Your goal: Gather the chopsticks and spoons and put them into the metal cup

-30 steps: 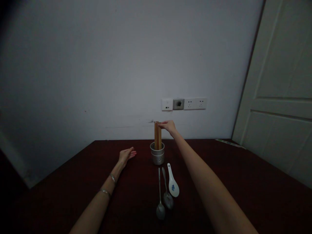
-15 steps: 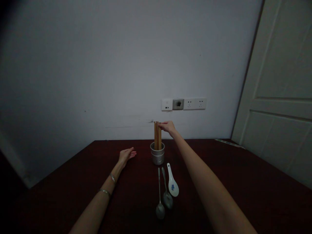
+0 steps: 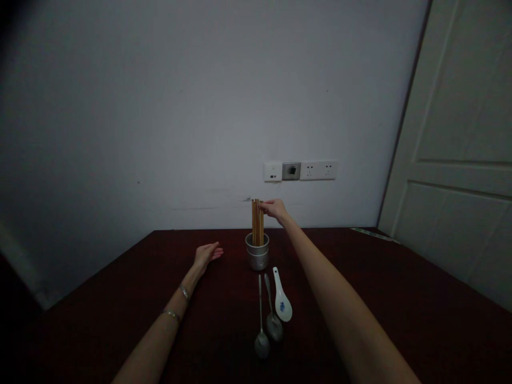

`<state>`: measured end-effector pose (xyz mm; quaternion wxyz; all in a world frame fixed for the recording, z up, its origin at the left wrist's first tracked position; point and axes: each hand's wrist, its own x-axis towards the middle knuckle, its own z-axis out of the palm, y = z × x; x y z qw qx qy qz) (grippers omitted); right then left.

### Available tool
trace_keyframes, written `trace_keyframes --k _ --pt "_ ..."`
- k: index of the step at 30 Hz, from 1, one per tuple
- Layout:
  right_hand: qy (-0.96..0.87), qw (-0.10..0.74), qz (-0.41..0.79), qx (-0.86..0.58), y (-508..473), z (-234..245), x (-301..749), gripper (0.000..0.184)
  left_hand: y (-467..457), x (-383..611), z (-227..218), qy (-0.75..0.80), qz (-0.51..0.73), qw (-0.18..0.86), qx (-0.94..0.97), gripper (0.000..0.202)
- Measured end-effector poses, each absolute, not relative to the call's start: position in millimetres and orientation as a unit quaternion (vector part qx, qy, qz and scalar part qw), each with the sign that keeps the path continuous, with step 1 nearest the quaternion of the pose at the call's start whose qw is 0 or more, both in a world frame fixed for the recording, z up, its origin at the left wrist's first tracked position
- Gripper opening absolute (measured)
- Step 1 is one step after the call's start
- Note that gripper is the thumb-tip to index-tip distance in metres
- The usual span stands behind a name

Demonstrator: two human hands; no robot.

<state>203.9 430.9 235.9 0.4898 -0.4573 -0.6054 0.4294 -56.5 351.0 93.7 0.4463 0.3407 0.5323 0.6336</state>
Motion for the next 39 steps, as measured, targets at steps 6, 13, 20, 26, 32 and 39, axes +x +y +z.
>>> trace_keyframes --k 6,13,20,26,32,39 --pt "-0.606 0.48 0.444 -0.453 427.4 235.2 204.6 0.017 351.4 -56.6 93.3 0.532 0.634 0.448 0.338 0.016" --pt "-0.608 0.463 0.455 -0.457 434.6 231.0 205.5 0.018 351.4 -56.3 93.8 0.535 0.631 0.448 0.337 0.016" --pt "-0.616 0.439 0.463 -0.463 435.5 226.9 205.6 0.022 350.7 -55.5 94.1 0.534 0.631 0.448 0.341 0.016" --pt "-0.622 0.418 0.471 -0.466 429.4 227.5 206.2 0.024 351.1 -55.1 93.4 0.534 0.628 0.45 0.343 0.016" --pt "-0.614 0.403 0.479 -0.481 422.4 228.3 208.2 0.037 352.6 -55.4 91.6 0.534 0.628 0.447 0.346 0.019" --pt "-0.623 0.378 0.483 -0.486 415.2 228.5 213.3 0.045 353.8 -57.1 89.2 0.531 0.626 0.446 0.357 0.019"
